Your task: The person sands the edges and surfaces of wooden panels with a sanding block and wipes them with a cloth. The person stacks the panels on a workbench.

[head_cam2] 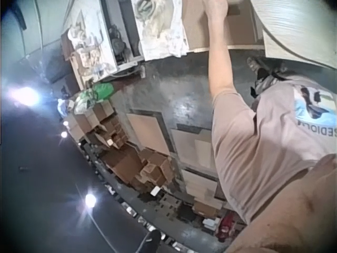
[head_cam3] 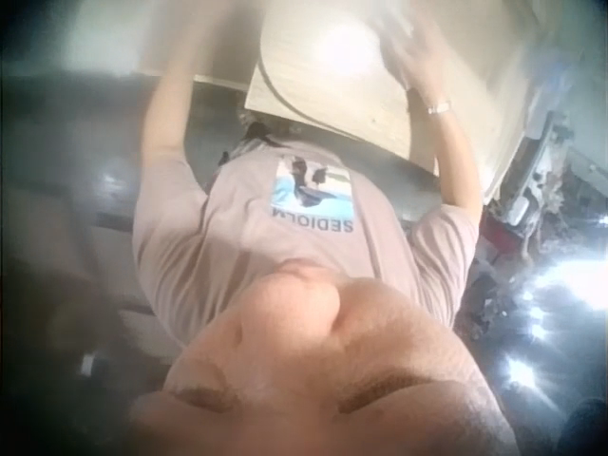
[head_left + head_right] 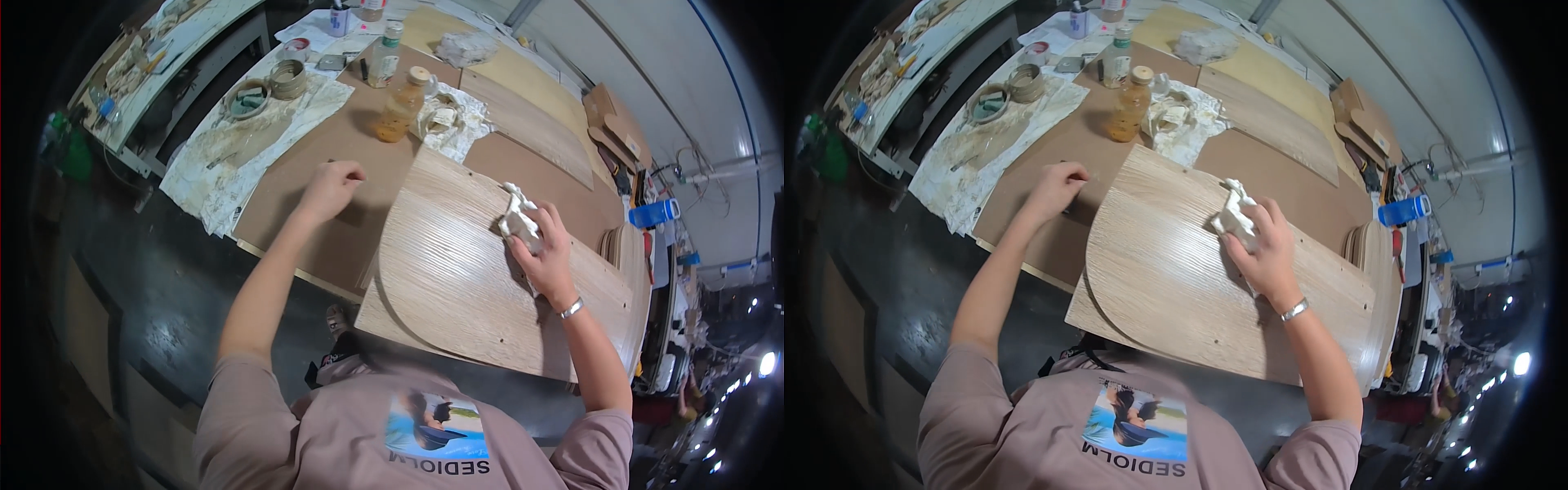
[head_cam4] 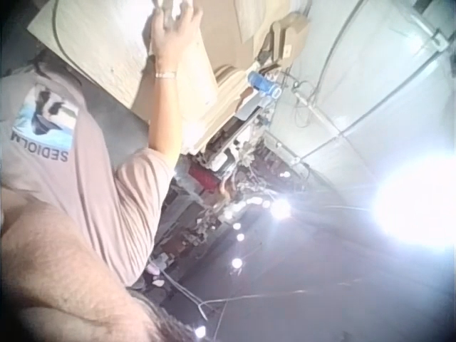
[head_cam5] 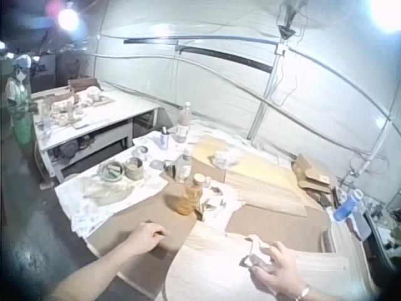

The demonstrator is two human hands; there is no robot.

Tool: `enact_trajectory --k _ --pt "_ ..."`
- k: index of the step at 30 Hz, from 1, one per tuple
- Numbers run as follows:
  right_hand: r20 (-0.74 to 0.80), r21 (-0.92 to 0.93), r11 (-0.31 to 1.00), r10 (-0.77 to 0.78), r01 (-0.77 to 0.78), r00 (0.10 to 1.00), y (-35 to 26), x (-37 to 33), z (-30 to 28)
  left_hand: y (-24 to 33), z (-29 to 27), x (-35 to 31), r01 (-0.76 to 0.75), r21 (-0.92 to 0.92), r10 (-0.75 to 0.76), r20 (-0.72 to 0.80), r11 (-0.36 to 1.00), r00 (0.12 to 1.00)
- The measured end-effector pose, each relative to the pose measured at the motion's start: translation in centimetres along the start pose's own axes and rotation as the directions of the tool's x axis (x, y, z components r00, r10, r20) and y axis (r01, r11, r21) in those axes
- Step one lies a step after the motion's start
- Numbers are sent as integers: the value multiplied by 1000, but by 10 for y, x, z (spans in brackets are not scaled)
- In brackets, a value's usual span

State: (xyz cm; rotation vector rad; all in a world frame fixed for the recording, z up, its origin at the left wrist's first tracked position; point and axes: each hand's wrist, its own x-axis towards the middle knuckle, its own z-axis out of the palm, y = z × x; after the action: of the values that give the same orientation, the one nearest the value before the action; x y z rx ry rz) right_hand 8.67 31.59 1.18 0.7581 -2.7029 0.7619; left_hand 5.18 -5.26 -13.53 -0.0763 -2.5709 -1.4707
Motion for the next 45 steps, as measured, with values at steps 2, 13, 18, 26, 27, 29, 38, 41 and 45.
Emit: enact_trajectory --k 2,13,18,26,27,29,38,41,45 --pt "12 -3 1000 -4 4 1000 4 -2 1 1 16 5 -55 39 55 8 998 998" --pt "79 -29 994 110 -108 991 -5 3 2 -26 61 42 -65 35 62 65 997 996" --pt "100 -23 979 203 -202 974 -4 1 4 -28 88 70 -126 -12 126 193 992 973" --pt "52 -63 989 135 -131 990 1 2 4 -8 123 85 -623 56 610 156 780 777" --pt "50 -58 990 130 -127 990 0 2 5 -9 125 86 -626 53 613 161 778 774" --pt "35 -55 989 137 -135 990 0 3 7 -11 124 95 -655 233 571 338 719 748" --pt "25 -88 992 89 -86 996 2 4 0 24 22 66 -78 -466 157 133 881 979" --pt "16 -78 995 70 -68 997 1 4 -2 38 -14 47 66 -677 76 178 733 981" --pt "-9 -54 996 64 -65 998 -2 4 -2 57 -34 34 88 -764 12 124 640 992"
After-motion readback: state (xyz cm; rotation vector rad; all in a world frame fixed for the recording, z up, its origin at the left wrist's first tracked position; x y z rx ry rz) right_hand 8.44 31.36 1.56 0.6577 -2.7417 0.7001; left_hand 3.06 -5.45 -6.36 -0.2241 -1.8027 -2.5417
